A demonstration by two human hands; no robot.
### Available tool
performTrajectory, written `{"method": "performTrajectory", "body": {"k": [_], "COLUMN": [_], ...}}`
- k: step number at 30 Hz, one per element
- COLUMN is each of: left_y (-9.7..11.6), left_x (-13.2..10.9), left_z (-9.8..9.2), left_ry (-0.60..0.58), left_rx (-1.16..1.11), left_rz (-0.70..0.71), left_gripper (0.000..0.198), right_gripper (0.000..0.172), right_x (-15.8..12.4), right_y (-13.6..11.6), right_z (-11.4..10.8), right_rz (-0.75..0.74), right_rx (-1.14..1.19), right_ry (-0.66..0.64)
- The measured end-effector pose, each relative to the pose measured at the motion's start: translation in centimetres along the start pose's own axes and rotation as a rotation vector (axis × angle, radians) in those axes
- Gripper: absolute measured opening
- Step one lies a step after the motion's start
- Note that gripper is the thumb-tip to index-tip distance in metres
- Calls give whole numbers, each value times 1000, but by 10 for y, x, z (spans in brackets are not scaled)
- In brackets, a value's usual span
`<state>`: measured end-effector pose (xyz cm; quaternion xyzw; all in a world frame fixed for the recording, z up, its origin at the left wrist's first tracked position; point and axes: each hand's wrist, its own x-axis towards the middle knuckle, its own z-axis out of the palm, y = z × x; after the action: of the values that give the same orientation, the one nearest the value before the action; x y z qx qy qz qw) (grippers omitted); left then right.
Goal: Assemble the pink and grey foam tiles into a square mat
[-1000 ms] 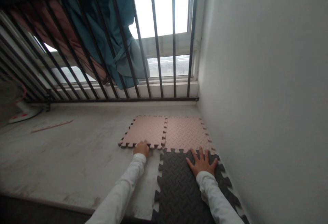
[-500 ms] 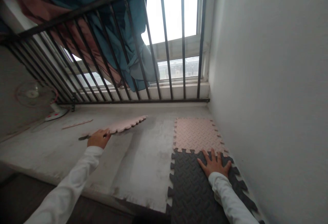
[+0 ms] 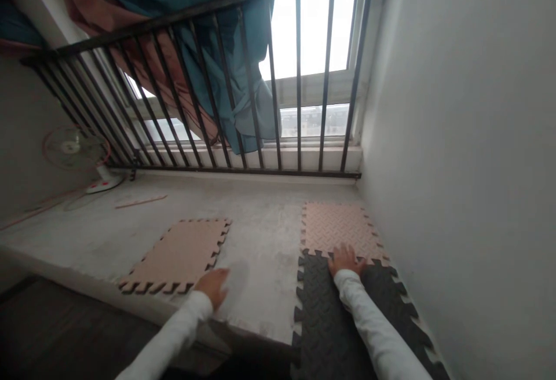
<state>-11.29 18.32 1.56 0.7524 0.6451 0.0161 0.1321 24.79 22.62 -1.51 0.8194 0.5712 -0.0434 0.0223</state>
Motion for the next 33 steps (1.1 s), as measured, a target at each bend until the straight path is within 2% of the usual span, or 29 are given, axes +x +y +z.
{"method": "performTrajectory", "body": {"k": [2, 3, 4, 6, 8, 10, 13, 16, 18, 20, 26, 29, 33], "left_y": [62, 89, 111, 140, 150, 149, 144, 144, 146, 150, 163, 170, 178], "left_x": [-10, -16, -21, -30, -33, -32, -29, -30, -34, -38, -43, -40, -35], "left_z": [35, 55, 75, 109, 130, 137, 133, 124, 116, 107, 81, 79, 78], "left_ry": [-133, -192, -197, -202, -205, -184, -152, -181, -200, -207, -235, -230, -242], "left_rx": [-42, -90, -153, -207, -242, -270, -291, -301, -314, -322, -219, -114, -48], "left_rz": [257, 454, 583, 620, 586, 576, 585, 584, 573, 541, 483, 465, 436], "left_gripper": [52, 60, 64, 68, 66, 63, 58, 56, 56, 57, 60, 61, 63], "right_gripper": [41, 40, 39, 38, 36, 34, 31, 29, 30, 34, 35, 35, 41], "right_x": [3, 6, 9, 16, 22, 27, 27, 25, 26, 29, 33, 12, -37], "right_y": [-34, -49, -62, -80, -87, -87, -87, -87, -82, -69, 3, 30, 41], "right_z": [-9, -12, -14, -15, -16, -17, -23, -43, -71, -111, -250, -301, -363], "right_rz": [-165, -232, -281, -343, -379, -422, -472, -459, -426, -365, -98, -160, -267], "right_rx": [11, 14, 12, -7, -37, -68, -109, -123, -111, -86, 5, 88, 196], "right_ry": [8, 9, 2, -22, -49, -59, -38, 27, 114, 234, 629, 845, 1074]}}
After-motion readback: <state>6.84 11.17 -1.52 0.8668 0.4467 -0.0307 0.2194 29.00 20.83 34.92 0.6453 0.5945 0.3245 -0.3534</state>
